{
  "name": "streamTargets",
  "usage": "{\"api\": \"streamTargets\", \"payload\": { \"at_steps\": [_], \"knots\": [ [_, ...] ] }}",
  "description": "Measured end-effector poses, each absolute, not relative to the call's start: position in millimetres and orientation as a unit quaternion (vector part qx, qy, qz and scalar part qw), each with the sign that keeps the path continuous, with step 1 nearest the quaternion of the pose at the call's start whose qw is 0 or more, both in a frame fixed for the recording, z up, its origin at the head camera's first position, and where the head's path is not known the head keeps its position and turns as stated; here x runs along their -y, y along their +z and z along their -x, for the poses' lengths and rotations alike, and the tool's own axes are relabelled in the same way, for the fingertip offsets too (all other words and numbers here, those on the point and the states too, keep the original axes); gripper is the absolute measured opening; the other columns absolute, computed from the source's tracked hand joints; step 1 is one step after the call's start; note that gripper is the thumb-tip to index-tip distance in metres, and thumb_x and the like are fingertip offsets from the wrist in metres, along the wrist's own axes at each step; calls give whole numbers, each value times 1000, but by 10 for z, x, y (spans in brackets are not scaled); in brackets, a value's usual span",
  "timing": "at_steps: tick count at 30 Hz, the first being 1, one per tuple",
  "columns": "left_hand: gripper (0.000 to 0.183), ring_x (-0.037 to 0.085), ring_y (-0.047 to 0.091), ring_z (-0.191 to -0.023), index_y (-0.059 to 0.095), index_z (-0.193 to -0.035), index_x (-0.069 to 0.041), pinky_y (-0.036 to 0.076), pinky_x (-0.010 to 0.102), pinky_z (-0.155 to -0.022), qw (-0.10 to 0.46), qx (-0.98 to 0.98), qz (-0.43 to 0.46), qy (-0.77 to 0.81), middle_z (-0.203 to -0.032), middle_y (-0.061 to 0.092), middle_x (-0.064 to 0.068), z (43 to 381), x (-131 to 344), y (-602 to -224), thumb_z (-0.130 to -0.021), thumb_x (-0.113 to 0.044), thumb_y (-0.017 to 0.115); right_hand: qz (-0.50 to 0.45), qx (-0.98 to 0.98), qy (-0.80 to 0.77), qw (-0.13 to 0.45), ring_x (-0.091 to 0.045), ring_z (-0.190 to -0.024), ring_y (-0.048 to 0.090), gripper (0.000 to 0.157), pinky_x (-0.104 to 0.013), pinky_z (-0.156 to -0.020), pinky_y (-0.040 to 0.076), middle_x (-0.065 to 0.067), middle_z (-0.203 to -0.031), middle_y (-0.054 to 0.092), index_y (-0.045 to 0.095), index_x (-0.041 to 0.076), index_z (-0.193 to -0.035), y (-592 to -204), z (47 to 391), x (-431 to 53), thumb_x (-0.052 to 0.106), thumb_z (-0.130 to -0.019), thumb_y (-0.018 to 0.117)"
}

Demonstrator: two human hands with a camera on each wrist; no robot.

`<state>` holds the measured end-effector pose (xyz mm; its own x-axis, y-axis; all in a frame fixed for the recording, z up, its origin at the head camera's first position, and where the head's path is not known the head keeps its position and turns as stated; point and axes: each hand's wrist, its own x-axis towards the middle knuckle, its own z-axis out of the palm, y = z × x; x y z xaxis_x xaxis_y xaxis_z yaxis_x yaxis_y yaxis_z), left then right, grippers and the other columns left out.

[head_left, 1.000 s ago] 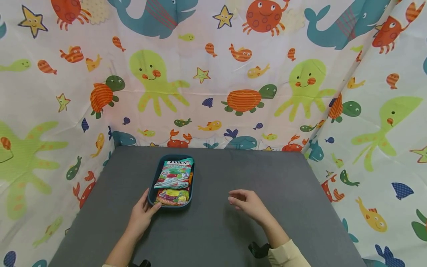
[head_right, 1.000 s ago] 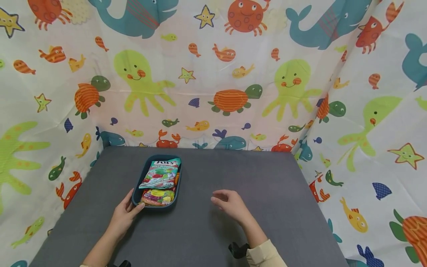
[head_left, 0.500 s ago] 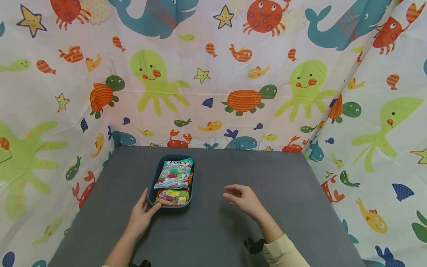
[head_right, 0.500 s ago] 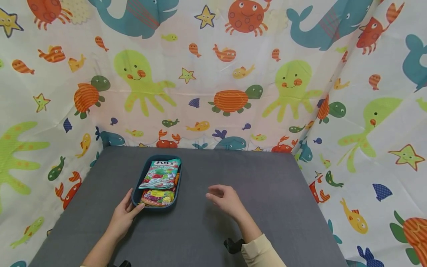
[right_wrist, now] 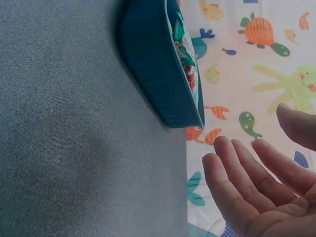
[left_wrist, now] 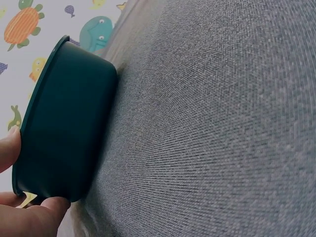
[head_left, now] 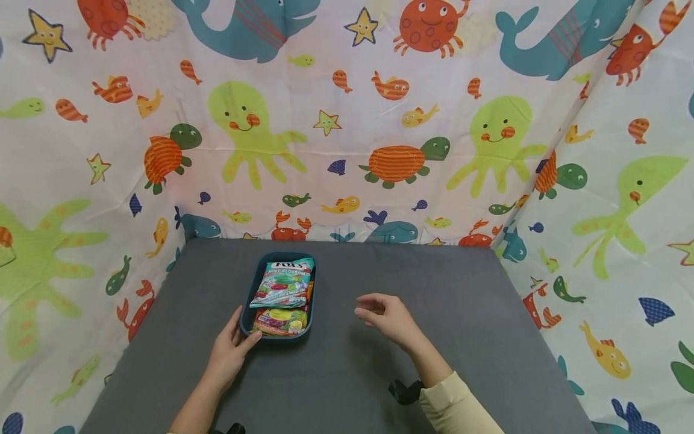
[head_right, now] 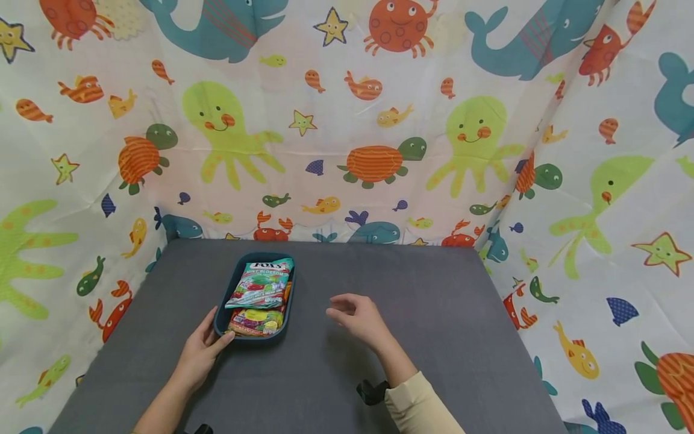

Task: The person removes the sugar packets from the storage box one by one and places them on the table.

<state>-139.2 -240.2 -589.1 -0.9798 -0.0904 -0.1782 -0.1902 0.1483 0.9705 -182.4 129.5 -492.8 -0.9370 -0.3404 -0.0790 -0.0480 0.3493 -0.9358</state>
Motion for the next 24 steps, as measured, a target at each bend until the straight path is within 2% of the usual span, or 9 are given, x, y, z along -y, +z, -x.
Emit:
{"api": "streamTargets", "payload": {
  "at_steps": [10, 16, 24],
  "knots": [
    [89, 34, 17, -154, 7, -164, -21, 36, 36, -110, 43, -754, 91, 649, -169, 13, 15, 1393, 2417, -5882, -99, -26, 67, 109, -809, -564, 126, -27, -104, 71, 35, -45, -87, 60, -11, -119, 71, 69, 8, -126, -4893, 1918, -1193, 26, -95, 72],
    [90, 35, 18, -154, 7, -164, -21, 35, 37, -110, 43, -768, 92, 633, -168, 14, 15, 1399, 2433, -5870, -99, -29, 67, 124, -805, -565, 131, -29, -105, 71, 37, -41, -87, 60, -11, -121, 71, 68, 8, -126, -4858, 1976, -1134, 29, -96, 71],
    [89, 35, 16, -154, 6, -164, -18, 35, 39, -111, 47, -759, 96, 643, -168, 12, 17, 1399, 2394, -5875, -99, -24, 67, 131, -810, -556, 135, -30, -105, 71, 36, -39, -86, 61, -12, -120, 71, 67, 6, -126, -4825, 2011, -1054, 27, -97, 70]
  ]
}}
